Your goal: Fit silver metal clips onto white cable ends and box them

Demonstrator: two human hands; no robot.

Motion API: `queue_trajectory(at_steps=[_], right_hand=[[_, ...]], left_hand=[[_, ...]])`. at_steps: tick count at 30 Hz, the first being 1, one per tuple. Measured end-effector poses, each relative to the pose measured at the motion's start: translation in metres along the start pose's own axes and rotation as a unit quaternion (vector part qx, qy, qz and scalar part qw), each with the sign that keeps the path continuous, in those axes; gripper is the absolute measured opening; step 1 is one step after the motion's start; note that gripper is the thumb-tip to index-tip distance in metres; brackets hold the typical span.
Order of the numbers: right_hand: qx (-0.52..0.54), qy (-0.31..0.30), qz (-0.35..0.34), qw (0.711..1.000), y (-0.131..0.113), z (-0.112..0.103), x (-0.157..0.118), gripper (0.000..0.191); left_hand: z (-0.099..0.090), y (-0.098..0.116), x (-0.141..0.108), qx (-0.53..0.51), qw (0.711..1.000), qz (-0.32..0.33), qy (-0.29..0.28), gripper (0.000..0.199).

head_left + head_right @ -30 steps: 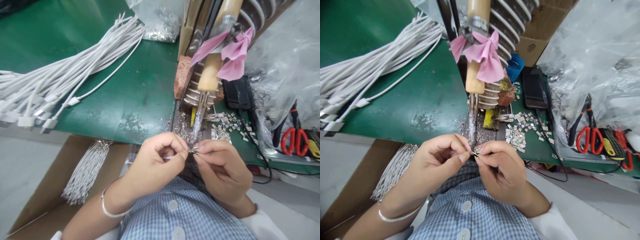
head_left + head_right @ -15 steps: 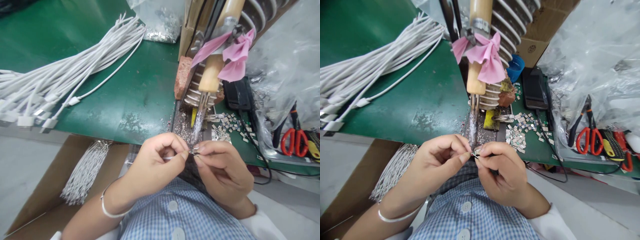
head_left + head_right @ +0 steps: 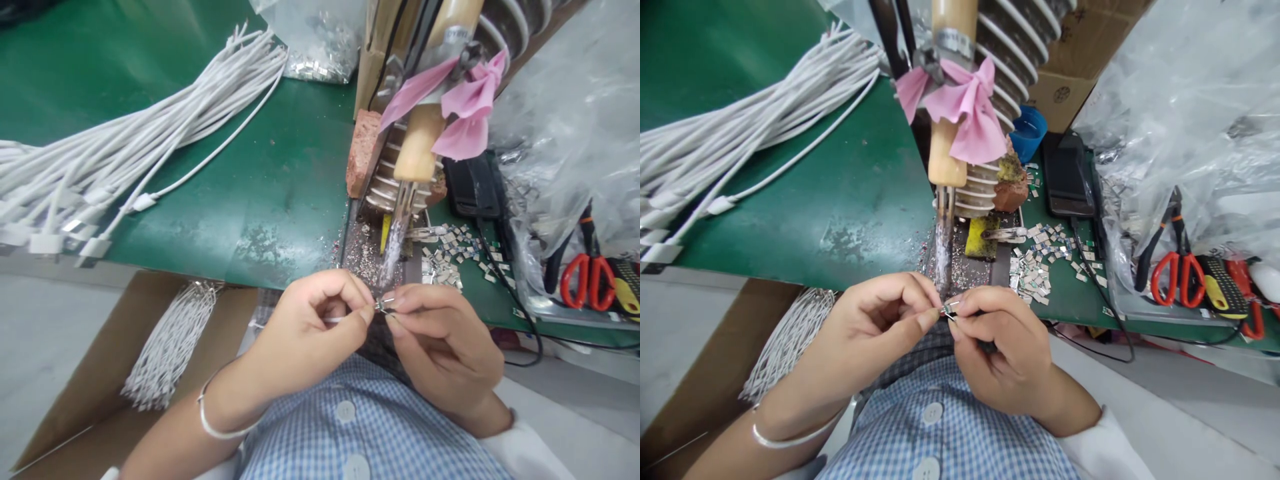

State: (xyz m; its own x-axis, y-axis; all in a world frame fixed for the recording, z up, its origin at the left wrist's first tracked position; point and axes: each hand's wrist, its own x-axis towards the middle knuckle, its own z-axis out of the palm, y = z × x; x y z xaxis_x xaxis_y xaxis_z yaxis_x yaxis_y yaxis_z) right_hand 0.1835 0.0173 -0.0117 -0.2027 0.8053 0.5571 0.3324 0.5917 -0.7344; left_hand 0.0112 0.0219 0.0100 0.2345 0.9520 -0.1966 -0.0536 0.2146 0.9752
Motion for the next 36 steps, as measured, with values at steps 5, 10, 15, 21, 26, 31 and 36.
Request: queue_trajectory(at_steps=[5, 10, 15, 21, 26, 31, 36], right_hand=[[0.035, -0.013, 0.002, 0.999, 0.003, -0.003, -0.002, 0.025], [0.047, -0.023, 0.004, 0.999, 0.003, -0.004, -0.003, 0.025], [0.04, -0.022, 0.019, 0.999, 0.002, -0.001, -0.002, 0.024], [0.045, -0.03, 0.052, 0.997, 0.004, -0.002, -0.001, 0.02], [0.05, -0.022, 0.054, 0.997, 0.003, -0.002, 0.001, 0.02], [0.048, -0.02, 0.047, 0.998, 0.003, 0.0, 0.003, 0.02], [0.034, -0.019, 0.042, 0.998, 0.004, -0.001, 0.005, 0.019]], left_hand=[[-0.01, -0.002, -0.006, 0.141, 0.987, 0.067, -0.043, 0.01], [-0.012, -0.003, -0.008, 0.189, 0.978, 0.077, -0.032, 0.016], [-0.01, -0.006, -0.009, 0.219, 0.971, 0.091, 0.01, 0.014], [-0.012, -0.007, -0.009, 0.237, 0.964, 0.122, 0.014, 0.012], [-0.012, -0.007, -0.008, 0.239, 0.962, 0.134, 0.013, 0.011], [-0.011, -0.005, -0.007, 0.243, 0.961, 0.13, 0.017, 0.013], [-0.01, -0.004, -0.006, 0.232, 0.964, 0.124, 0.028, 0.014]])
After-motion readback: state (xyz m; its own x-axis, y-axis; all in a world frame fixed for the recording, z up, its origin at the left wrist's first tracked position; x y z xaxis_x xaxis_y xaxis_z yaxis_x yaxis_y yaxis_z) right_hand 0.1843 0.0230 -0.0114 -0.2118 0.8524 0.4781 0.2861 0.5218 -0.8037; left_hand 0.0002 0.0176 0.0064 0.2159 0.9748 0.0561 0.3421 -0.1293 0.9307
